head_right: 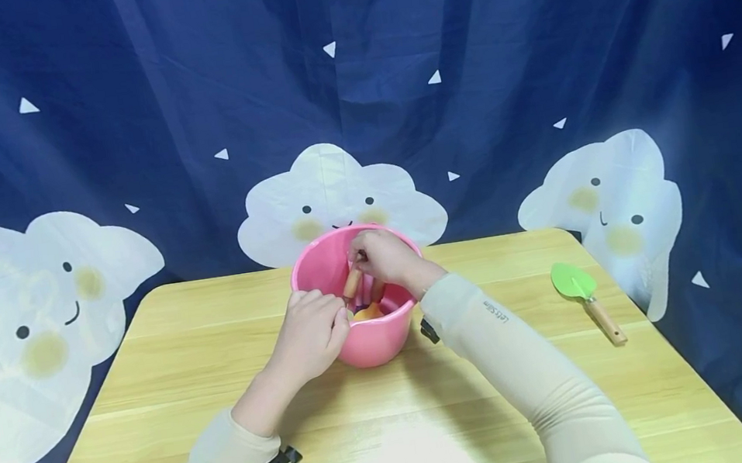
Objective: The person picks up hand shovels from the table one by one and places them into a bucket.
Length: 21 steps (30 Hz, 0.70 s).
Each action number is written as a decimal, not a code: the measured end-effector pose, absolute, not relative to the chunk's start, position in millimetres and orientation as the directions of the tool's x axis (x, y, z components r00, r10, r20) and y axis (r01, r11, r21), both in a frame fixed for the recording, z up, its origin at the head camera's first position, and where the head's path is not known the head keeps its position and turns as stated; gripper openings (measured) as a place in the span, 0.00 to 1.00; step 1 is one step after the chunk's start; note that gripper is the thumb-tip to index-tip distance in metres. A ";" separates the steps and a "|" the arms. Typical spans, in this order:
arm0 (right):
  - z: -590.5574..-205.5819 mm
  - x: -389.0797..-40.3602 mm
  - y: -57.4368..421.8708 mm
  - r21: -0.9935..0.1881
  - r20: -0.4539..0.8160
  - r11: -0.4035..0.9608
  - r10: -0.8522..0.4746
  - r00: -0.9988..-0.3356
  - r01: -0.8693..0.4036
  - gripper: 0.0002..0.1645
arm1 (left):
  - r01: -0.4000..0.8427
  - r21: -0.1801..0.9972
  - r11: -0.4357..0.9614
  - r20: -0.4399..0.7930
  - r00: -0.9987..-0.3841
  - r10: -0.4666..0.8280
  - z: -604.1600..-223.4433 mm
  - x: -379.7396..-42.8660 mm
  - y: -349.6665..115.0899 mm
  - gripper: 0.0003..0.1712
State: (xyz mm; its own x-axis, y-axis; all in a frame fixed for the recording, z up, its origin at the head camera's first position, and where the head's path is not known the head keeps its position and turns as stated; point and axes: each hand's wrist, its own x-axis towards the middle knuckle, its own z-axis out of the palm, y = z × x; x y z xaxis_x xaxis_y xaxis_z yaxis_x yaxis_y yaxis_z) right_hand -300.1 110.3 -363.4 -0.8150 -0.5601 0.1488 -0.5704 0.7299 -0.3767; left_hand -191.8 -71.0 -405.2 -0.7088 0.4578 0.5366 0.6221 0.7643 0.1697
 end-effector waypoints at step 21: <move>-360.3 -297.2 113.7 -0.392 0.222 0.697 -0.562 -0.797 -0.601 0.04 | 0.623 0.167 0.764 0.530 -0.710 0.463 -405.9 -192.1 -71.5 0.16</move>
